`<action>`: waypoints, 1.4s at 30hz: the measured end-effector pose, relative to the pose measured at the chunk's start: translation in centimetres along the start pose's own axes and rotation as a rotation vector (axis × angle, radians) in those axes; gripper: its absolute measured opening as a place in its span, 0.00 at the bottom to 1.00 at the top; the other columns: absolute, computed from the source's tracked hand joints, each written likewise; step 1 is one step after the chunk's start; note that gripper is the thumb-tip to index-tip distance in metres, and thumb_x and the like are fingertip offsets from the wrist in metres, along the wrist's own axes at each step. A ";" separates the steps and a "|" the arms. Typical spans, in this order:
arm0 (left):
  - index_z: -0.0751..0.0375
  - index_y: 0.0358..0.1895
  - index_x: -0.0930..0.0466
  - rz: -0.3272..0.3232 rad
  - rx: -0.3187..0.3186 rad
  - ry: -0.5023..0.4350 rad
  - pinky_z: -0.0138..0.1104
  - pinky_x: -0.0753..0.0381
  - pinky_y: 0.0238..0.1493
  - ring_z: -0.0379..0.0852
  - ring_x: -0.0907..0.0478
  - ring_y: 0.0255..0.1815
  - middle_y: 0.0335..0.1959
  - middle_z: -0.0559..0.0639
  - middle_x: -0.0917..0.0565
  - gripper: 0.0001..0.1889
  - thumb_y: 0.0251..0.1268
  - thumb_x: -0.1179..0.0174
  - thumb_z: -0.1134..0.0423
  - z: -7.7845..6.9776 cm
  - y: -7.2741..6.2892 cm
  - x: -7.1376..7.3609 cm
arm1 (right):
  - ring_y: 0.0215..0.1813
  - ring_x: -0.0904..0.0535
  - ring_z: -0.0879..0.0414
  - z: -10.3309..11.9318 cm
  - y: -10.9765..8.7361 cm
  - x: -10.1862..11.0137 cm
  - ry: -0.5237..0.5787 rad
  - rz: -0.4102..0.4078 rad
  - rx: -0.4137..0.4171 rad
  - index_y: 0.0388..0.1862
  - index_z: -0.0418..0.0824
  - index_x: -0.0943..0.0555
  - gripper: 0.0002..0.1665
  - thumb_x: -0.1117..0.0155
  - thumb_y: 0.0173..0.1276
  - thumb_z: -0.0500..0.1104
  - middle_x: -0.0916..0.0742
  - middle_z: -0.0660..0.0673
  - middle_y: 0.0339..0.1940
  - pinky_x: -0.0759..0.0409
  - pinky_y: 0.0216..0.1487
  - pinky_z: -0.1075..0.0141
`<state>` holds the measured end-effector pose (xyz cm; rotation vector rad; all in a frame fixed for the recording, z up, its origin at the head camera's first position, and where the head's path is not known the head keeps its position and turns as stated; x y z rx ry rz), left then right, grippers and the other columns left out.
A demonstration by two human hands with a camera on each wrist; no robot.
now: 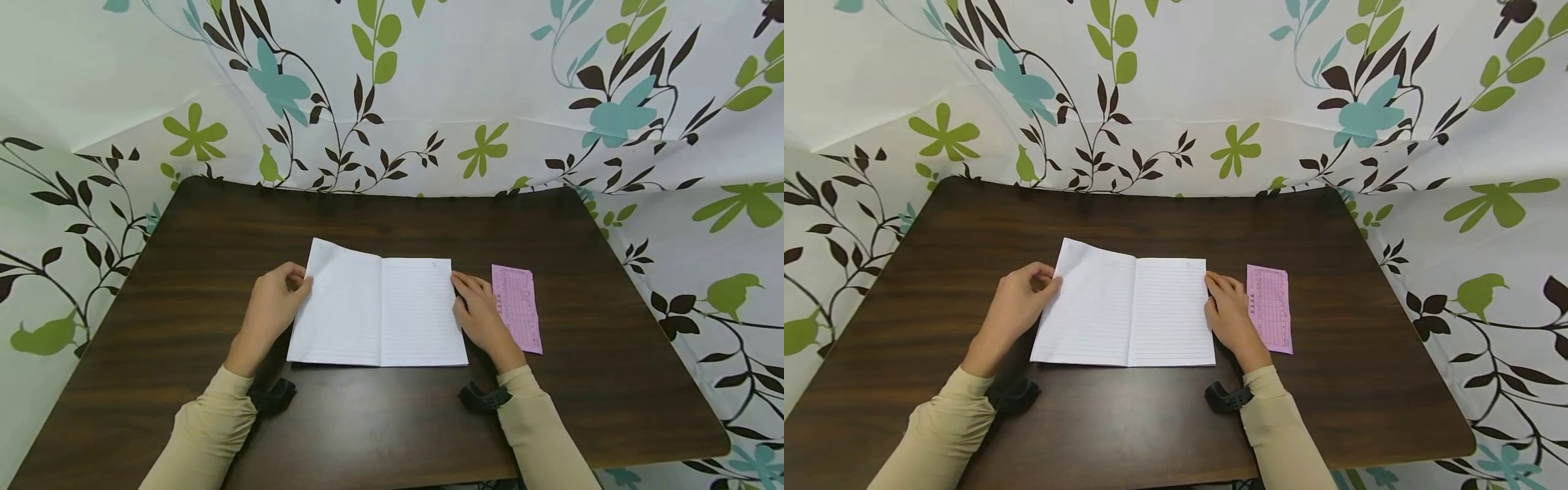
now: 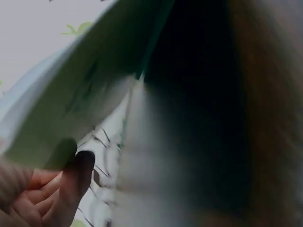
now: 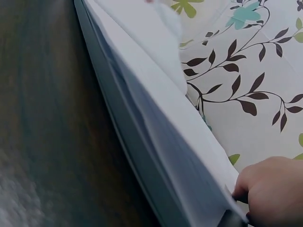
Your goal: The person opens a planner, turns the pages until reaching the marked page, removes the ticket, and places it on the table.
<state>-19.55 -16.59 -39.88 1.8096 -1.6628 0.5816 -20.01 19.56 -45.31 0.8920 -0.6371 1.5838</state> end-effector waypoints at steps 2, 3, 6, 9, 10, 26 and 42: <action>0.67 0.42 0.16 -0.032 -0.053 0.040 0.33 0.32 0.27 0.44 0.30 0.22 0.32 0.58 0.15 0.06 0.71 0.39 0.67 -1.9 0.1 0.7 | 0.80 0.42 0.34 0.3 0.0 0.0 -0.008 0.001 0.000 0.79 0.35 0.33 0.30 0.54 0.81 0.39 0.30 0.38 0.82 0.44 0.76 0.34; 0.66 0.41 0.17 -0.034 -0.080 0.047 0.34 0.32 0.26 0.44 0.30 0.22 0.30 0.57 0.16 0.05 0.71 0.39 0.67 -2.9 0.3 1.0 | 0.80 0.42 0.34 0.5 0.0 0.0 -0.014 0.000 0.003 0.79 0.34 0.33 0.30 0.54 0.81 0.39 0.30 0.38 0.82 0.43 0.75 0.34; 0.64 0.38 0.18 0.003 -0.156 0.043 0.36 0.30 0.30 0.47 0.27 0.26 0.29 0.54 0.17 0.03 0.69 0.41 0.68 -6.5 1.1 1.3 | 0.80 0.43 0.35 0.8 0.0 -0.1 -0.008 0.001 -0.005 0.79 0.35 0.33 0.30 0.54 0.81 0.40 0.30 0.39 0.82 0.43 0.76 0.34; 0.62 0.36 0.21 0.074 -0.208 0.013 0.36 0.29 0.30 0.46 0.25 0.25 0.27 0.52 0.19 0.02 0.66 0.41 0.68 -9.9 2.1 0.5 | 0.81 0.43 0.36 0.8 0.1 -0.3 -0.006 0.009 -0.015 0.80 0.36 0.33 0.30 0.54 0.82 0.41 0.31 0.40 0.82 0.44 0.76 0.35; 0.62 0.35 0.22 0.103 -0.214 0.007 0.35 0.28 0.29 0.45 0.24 0.24 0.26 0.51 0.20 0.02 0.65 0.42 0.68 -10.8 2.4 0.0 | 0.81 0.43 0.36 0.7 0.2 -0.4 -0.004 0.014 -0.018 0.80 0.36 0.34 0.30 0.53 0.83 0.42 0.31 0.41 0.83 0.44 0.76 0.35; 0.66 0.54 0.23 0.499 -0.273 0.278 0.32 0.39 0.21 0.40 0.39 0.16 0.16 0.43 0.35 0.15 0.72 0.47 0.60 -17.6 4.3 -14.7 | 0.59 0.17 0.44 -0.2 0.2 4.2 0.274 -0.473 0.014 0.59 0.36 0.16 0.17 0.47 0.83 0.40 0.12 0.38 0.57 0.21 0.61 0.49; 0.70 0.55 0.22 0.406 -0.216 0.512 0.37 0.13 0.30 0.49 0.11 0.31 0.32 0.56 0.11 0.23 0.69 0.34 0.54 -15.6 2.9 -20.9 | 0.45 0.17 0.54 0.7 -0.2 4.1 0.288 -0.522 0.055 0.52 0.35 0.13 0.13 0.44 0.80 0.36 0.09 0.40 0.45 0.27 0.48 0.82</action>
Point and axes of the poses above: each hand's wrist, its own y-axis towards the middle knuckle, its own x-axis out of the back of the hand, z = x × y, the point moved 8 cm from there along y, towards the middle knuckle
